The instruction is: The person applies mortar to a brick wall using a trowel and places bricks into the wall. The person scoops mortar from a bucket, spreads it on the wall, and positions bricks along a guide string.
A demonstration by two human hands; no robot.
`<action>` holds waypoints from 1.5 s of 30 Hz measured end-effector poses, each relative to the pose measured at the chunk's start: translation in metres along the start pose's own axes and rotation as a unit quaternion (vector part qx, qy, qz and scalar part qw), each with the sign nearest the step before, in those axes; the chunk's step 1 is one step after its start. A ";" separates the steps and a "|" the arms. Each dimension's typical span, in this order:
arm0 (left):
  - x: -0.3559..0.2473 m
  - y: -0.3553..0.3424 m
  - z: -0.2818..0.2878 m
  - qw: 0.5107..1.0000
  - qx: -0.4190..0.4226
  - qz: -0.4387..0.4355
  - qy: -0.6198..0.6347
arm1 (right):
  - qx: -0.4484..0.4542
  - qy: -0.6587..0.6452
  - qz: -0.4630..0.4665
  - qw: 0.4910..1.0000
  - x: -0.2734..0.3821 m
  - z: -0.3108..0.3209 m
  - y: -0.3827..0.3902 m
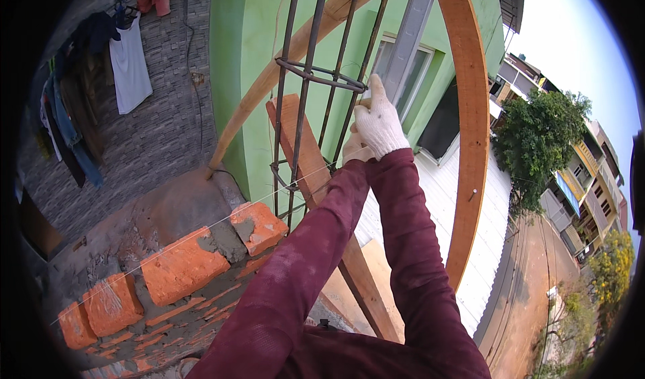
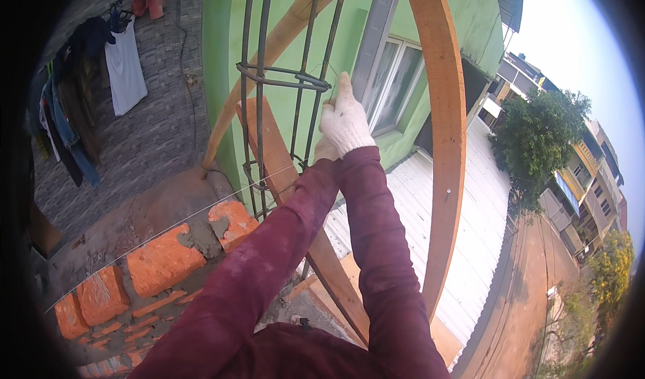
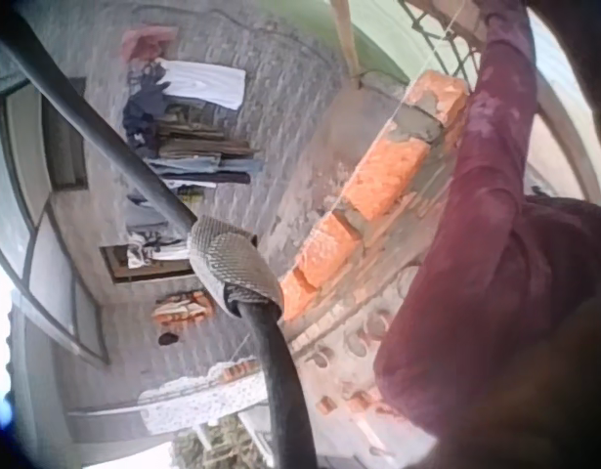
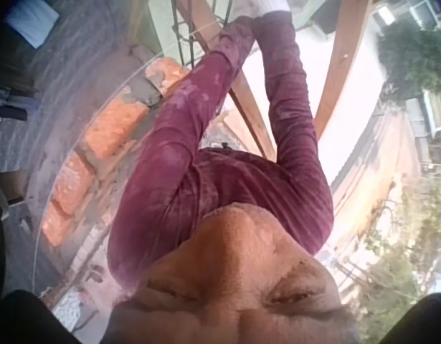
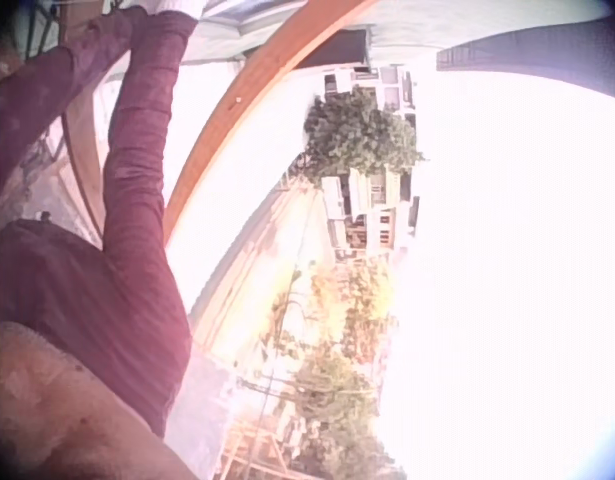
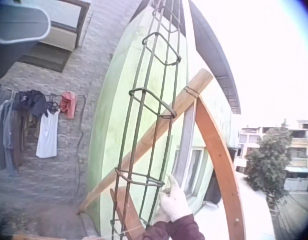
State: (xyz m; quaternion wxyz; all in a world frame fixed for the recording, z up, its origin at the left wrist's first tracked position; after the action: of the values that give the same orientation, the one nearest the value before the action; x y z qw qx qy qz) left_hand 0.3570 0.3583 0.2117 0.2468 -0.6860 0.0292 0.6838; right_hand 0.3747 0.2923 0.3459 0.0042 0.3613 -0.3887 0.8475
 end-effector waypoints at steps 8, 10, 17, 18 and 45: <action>0.008 0.009 -0.018 0.974 0.001 -0.023 0.226 | -0.098 -0.222 -0.002 0.970 -0.009 0.038 0.053; 0.015 0.007 -0.017 0.954 -0.031 0.000 0.297 | -0.097 -0.285 -0.041 0.953 -0.022 0.049 0.067; -0.002 0.014 -0.001 0.986 -0.067 -0.032 0.148 | -0.123 -0.370 -0.054 0.919 -0.075 0.072 0.077; -0.002 0.016 0.000 0.987 -0.079 -0.026 0.141 | -0.144 -0.410 -0.065 0.899 -0.089 0.074 0.075; -0.028 0.019 0.001 0.997 -0.027 -0.038 0.058 | 0.422 -0.230 0.028 0.876 -0.080 -0.048 -0.088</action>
State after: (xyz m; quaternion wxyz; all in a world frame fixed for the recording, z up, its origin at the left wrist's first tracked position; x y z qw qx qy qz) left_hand 0.3469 0.3341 0.2331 0.2514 -0.7317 -0.0010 0.6335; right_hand 0.4299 0.4074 0.3331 -0.2621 0.5023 0.0060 0.8240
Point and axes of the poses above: each hand's wrist, its own y-axis away from the middle knuckle, its own z-axis out of the back of the hand, x = y × z, the point moved 9 cm from there along -y, towards the middle knuckle, and after that the axes turned 9 degrees about -y, right-handed, at the moved point
